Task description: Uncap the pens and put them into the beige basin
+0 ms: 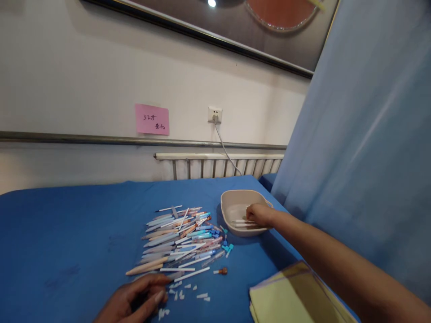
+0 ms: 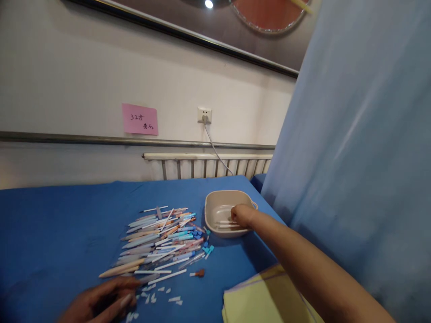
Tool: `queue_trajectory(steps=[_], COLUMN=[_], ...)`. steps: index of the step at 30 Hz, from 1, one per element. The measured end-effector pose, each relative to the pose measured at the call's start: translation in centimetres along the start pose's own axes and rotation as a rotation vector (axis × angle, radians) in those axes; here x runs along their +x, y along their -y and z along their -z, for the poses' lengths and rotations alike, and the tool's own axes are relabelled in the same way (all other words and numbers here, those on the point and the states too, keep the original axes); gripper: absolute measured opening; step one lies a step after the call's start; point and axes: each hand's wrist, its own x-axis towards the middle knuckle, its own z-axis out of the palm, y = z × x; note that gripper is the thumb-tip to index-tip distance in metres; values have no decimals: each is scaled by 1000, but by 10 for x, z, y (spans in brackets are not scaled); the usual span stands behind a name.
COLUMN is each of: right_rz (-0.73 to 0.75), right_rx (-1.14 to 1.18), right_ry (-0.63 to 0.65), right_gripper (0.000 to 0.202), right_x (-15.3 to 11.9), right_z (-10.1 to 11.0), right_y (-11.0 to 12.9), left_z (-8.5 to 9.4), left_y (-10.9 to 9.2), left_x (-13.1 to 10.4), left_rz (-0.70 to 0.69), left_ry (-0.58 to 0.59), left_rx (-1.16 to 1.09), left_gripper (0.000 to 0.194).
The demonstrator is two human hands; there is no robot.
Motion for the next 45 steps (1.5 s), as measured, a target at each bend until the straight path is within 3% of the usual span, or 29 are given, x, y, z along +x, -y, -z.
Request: queue_trajectory(steps=[4,7,9,12,15,19,23,29,37,45], right_rz=[43,96,176,287,344,340,427,500,507,511], right_rx=[36,118,344,599,635,495,318,189,33,-77], right_ry=[-140,-237,-340,-371,-276,-185,-114,-48,13,81], right_gripper=[21,24,18,14,12,9,10,9,20,23], right_x=[-13,-32,-48,-71,-84,-89,-90,-88,-92,-88], right_z=[20,32,33,17,-17,-60,-77,-77,-75,-70], right_y=[24,64,98,147,174,173,164,165,165,165], left_z=[7,12,16,21,25,28,27,34,45,36], left_y=[-9,-10,-7,0,6,6,2,4,13,10], left_x=[-5,-6,-5,-4,-4,-7,-10,-10,-7,-6], left_rz=[17,35,57,37,-22,-65,-69,-67,-54,-107], left_ry=[-59,-181,-261,-319,-341,-330,-284,-245,-305,-185], left_rx=[-45,-114,-142,-110,-42,24,90,200,284,329], left_gripper=[36,37,36,37,34,33,31,30,29,29])
